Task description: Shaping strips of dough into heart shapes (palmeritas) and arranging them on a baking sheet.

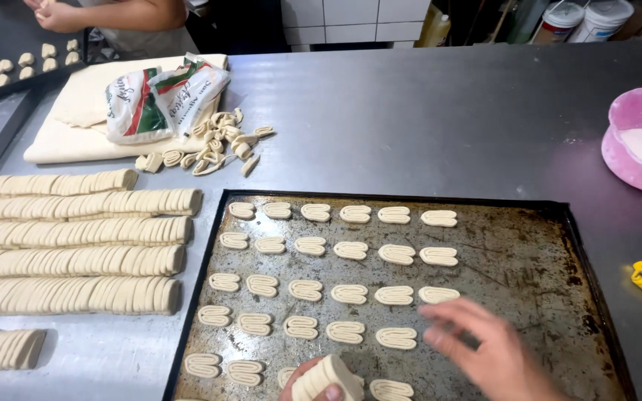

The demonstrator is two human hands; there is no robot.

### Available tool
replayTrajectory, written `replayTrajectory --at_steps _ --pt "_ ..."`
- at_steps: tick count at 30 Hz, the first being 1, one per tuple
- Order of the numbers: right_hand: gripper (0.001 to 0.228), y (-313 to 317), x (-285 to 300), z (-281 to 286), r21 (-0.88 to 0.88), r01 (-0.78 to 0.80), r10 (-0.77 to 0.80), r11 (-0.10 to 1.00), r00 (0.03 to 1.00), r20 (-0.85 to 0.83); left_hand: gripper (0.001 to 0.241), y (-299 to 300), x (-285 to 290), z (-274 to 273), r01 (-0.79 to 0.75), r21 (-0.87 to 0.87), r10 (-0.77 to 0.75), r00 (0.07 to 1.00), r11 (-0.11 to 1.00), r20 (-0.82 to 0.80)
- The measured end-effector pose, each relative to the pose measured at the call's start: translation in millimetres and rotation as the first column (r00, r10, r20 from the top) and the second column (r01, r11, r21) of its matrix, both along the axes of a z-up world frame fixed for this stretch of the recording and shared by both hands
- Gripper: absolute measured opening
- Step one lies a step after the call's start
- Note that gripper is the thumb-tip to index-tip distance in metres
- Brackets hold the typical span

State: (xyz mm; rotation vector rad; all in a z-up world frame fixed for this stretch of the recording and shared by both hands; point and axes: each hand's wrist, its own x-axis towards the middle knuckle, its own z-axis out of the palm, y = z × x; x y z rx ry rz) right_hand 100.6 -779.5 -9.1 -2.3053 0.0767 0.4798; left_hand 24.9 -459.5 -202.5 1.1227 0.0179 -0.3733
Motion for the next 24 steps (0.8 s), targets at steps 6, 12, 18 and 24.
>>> replayTrajectory --at_steps 6,12,18,24 --pt "0.057 13.8 -36.7 -26.5 0.410 0.183 -0.106 0.893 0.973 -0.204 0.054 -87.5 43.6 77.9 0.071 -0.064 -0.079 0.988 0.995 -0.135" --pt "0.053 -35.8 -14.5 -17.7 0.539 0.490 -0.334 0.685 0.869 -0.366 0.045 -162.7 67.7 126.4 -0.167 -0.429 -0.028 0.911 0.888 -0.412" --pt "0.039 -89.5 54.9 6.0 0.034 0.141 -0.144 0.989 0.977 0.158 0.055 -194.3 91.1 115.1 -0.363 -0.438 0.125 0.866 0.822 -0.484" --pt "0.039 -136.1 154.1 -7.2 -0.414 -0.077 0.154 0.907 0.976 0.156 0.053 -182.5 77.8 86.4 -0.384 -0.400 0.130 0.837 0.832 -0.532"
